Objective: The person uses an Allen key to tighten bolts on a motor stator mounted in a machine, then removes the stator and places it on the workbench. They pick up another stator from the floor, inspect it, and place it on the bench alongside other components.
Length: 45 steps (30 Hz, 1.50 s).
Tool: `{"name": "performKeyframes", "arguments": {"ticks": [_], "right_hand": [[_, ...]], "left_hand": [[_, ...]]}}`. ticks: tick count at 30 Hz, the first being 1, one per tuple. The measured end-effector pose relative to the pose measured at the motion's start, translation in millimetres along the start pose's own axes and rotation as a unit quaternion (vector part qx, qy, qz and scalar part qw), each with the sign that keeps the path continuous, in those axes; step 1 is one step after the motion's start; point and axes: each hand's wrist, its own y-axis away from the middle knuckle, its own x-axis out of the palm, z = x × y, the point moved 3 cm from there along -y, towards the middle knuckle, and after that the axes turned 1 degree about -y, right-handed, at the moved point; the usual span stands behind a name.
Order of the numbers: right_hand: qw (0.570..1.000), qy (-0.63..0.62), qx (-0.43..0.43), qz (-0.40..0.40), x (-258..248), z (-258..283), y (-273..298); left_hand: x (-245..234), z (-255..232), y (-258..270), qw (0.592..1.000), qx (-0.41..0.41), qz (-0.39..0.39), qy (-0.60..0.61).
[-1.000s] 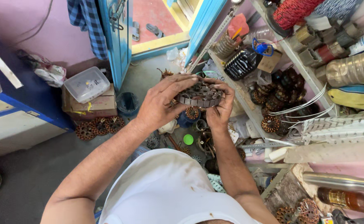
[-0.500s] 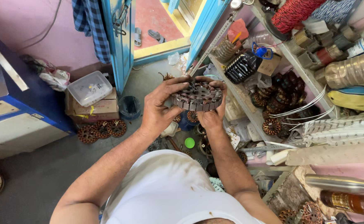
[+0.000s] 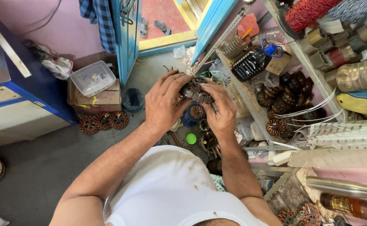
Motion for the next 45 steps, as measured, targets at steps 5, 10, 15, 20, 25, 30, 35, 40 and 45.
{"name": "performKeyframes", "arguments": {"ticks": [5, 10, 15, 20, 25, 30, 35, 40, 45], "right_hand": [[0.966, -0.241, 0.031, -0.090, 13, -34, 11], [0.913, -0.397, 0.015, -0.093, 27, -49, 20], [0.924, -0.378, -0.017, -0.052, 27, -49, 3], [0.973, -0.225, -0.006, -0.045, 12, -29, -13], [0.996, -0.065, -0.061, -0.002, 5, 1, -19], [0.997, -0.049, -0.055, 0.001, 8, 7, -25], [0.997, -0.072, -0.024, -0.009, 10, 1, -19], [0.992, -0.123, 0.003, -0.015, 15, -11, -16], [0.980, -0.200, 0.019, -0.004, 19, -23, -13]], "left_hand": [[-7, 11, 4, 0.985, -0.059, -0.060, 0.154], [24, 35, 14, 0.847, -0.237, 0.044, 0.474], [31, 40, 25, 0.856, -0.232, 0.009, 0.462], [6, 34, 14, 0.960, -0.095, -0.055, 0.257], [-5, 26, 8, 0.987, -0.070, -0.056, 0.135], [-10, 20, 6, 0.994, -0.049, -0.063, 0.075], [-16, 13, 3, 0.997, -0.023, -0.064, 0.029], [-21, 6, -1, 0.998, 0.002, -0.070, -0.003], [-22, 3, -3, 0.997, -0.006, -0.068, -0.027]]}}
